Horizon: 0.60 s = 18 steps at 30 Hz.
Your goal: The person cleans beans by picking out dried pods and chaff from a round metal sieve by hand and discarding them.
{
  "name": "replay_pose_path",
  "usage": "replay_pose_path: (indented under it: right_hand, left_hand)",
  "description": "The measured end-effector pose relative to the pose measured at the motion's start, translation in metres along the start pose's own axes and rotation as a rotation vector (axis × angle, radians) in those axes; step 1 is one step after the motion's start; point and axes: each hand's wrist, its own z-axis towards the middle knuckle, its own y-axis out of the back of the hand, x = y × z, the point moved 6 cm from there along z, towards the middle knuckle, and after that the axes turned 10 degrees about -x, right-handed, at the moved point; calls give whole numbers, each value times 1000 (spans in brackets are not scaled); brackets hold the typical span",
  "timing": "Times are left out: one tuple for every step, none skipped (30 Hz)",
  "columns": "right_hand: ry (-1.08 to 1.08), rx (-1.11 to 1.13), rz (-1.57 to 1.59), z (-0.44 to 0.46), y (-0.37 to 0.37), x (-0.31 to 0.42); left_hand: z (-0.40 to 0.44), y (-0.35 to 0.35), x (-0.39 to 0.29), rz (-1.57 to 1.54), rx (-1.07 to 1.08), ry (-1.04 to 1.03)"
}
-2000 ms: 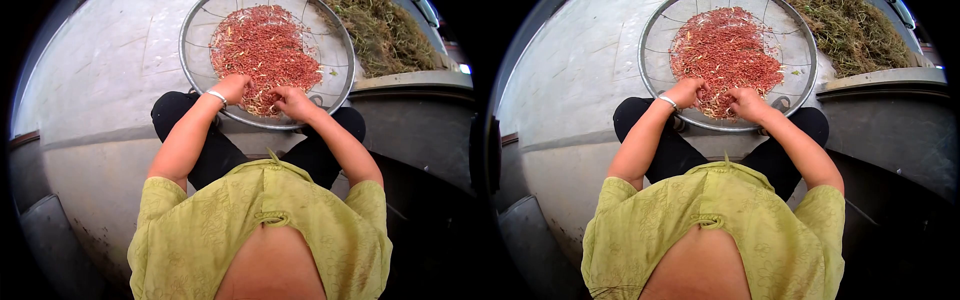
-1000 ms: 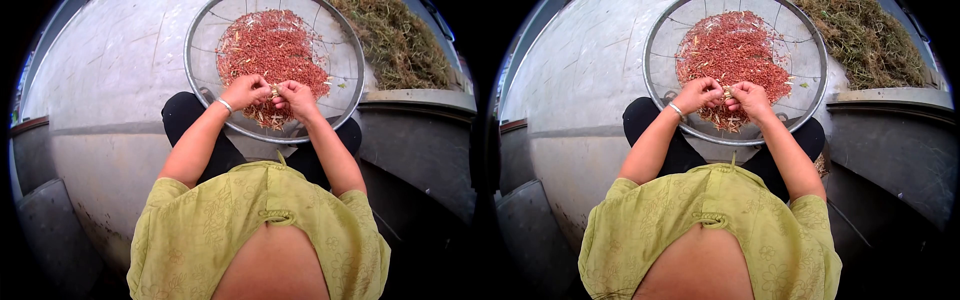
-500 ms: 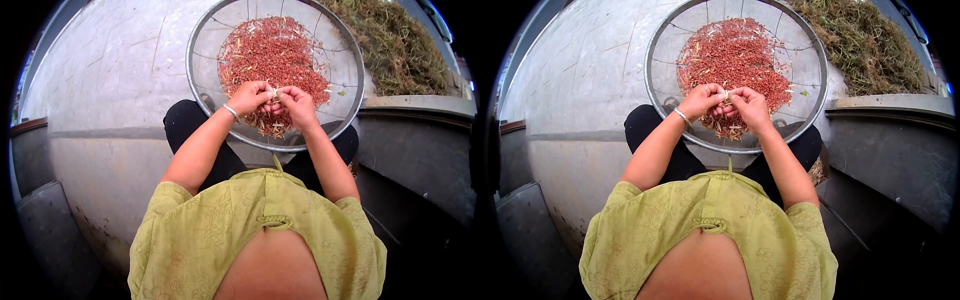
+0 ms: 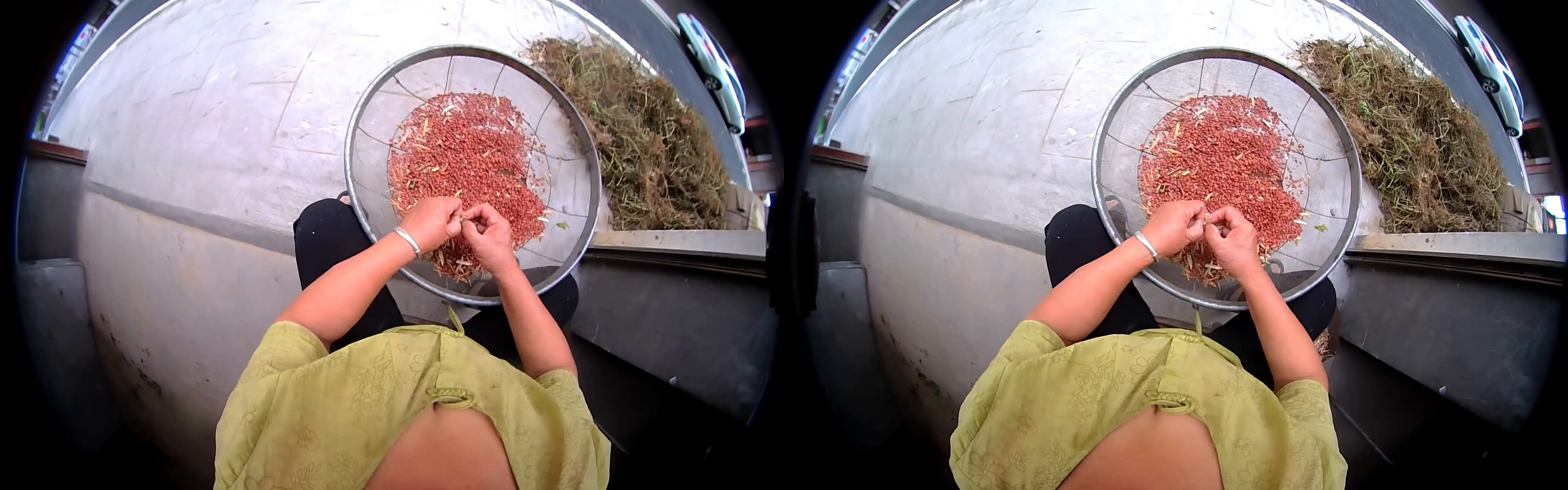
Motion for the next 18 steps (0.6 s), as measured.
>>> replay_pose_path:
  right_hand:
    - [-1,3,-7,3,0,3]
    - [17,47,-109,8,-3,8]
    - [38,90,-210,15,-6,15]
    - [44,66,-368,24,-4,22]
    - [182,11,-530,36,-3,30]
    - [268,-36,-570,50,-3,33]
    - [353,-83,-609,63,-5,36]
    - [353,-80,-613,75,-11,39]
    - [357,-68,-653,85,-21,44]
    - [361,-55,-693,95,-30,47]
    - [364,-52,-697,107,-40,45]
    - [459,-18,-717,117,-54,41]
    - [557,16,-734,124,-67,39]
    - [561,20,-737,132,-75,33]
    - [597,28,-783,138,-84,27]
    - [632,37,-827,139,-93,27]
    - [634,44,-826,138,-97,26]
    - [597,20,-882,138,-98,23]
  left_hand:
    - [0,2,-1,93,11,-1]
    - [0,5,-1,186,23,-1]
    - [1,11,-4,183,17,-2]
    - [-1,10,-7,215,125,10]
    - [-4,7,-7,245,236,22]
    - [-8,-5,0,253,354,-27]
    - [-11,-8,3,249,354,-24]
    - [-15,-13,3,252,395,-38]
    - [-18,-17,2,257,435,-53]
    - [-19,-19,1,292,446,-81]
    - [-19,-17,-1,289,442,-81]
    - [-19,-16,-5,289,442,-95]
    - [-18,-14,-7,292,440,-110]
    - [-17,-16,-4,292,469,-110]
    - [-15,-15,-1,292,462,-109]
    - [-15,-14,1,297,451,-116]
    - [-16,-14,3,301,441,-120]
    - [-16,-14,6,322,450,-104]
